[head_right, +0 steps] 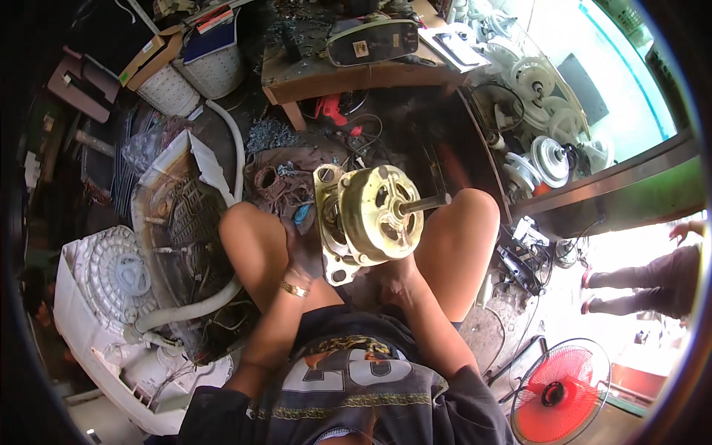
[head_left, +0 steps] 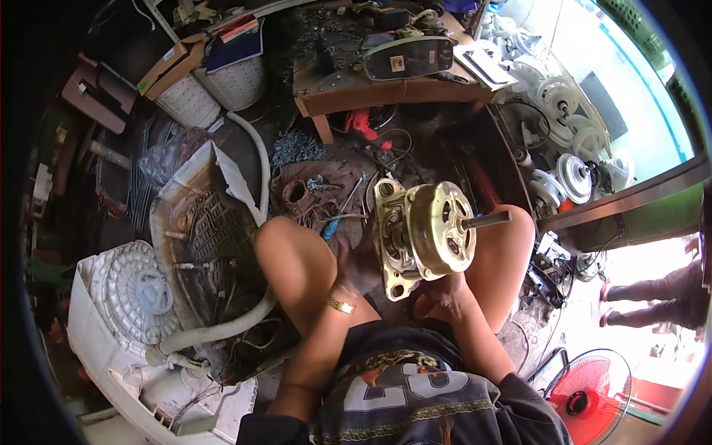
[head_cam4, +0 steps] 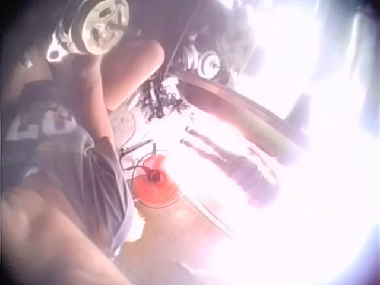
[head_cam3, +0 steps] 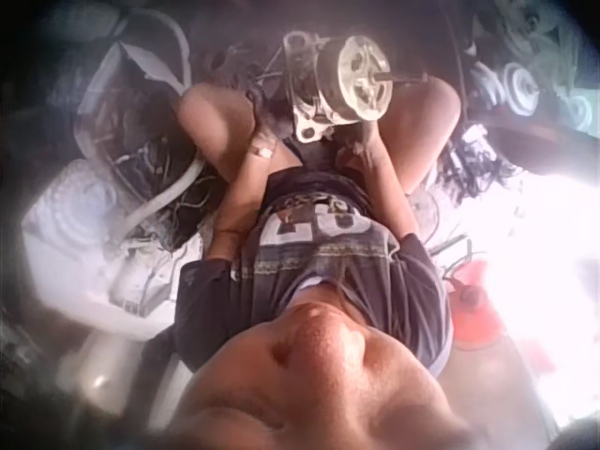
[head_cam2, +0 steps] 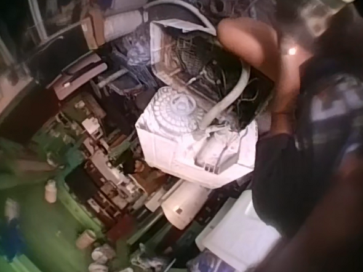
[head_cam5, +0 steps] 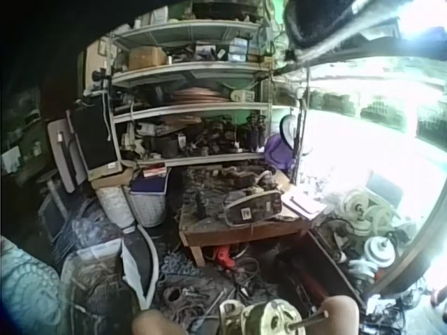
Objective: The person handles disassembled motor components by hand, retrieves an angle grinder, and grinds a metal motor part with the angle grinder.
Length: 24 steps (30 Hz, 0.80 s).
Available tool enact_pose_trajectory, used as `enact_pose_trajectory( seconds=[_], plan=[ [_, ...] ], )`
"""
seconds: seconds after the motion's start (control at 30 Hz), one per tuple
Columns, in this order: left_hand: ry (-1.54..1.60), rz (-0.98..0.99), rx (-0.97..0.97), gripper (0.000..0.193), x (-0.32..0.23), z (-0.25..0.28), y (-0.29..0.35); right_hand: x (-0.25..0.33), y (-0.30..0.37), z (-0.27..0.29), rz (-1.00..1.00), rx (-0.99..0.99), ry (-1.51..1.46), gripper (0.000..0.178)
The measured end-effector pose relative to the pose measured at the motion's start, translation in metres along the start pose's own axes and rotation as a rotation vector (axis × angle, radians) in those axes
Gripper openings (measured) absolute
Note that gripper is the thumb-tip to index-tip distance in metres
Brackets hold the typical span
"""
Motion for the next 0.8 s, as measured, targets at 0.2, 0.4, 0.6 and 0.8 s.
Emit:
enact_pose_trajectory(
  seconds=[0.2,0.4,0.6,0.8],
  plan=[
    [-0.236,-0.025,-0.103,0.074,0.008,-0.010,0.018,0.009,0.021,-0.013,0.266,-0.094,0.300,0.054],
    [-0.114,-0.189,-0.309,0.059,0.020,-0.020,0.038,0.043,0.047,0.018,0.042,-0.096,0.832,0.052],
    [-0.256,-0.199,-0.427,0.060,0.005,-0.027,0.042,0.080,0.094,0.006,0.688,-0.226,0.702,0.044],
    [-0.359,-0.204,-0.341,0.061,0.017,-0.040,0.044,0.065,0.065,-0.070,0.778,0.045,0.744,0.050]
  ],
)
Point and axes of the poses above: each hand's wrist, its own y-axis away from the middle knuckle, its own z-axis out of the back of the hand, x = y × z, the point moved 5 cm from there along -y, towards the middle knuckle, and after that the axes turned 13 degrees about -z, right-handed, at the moved point
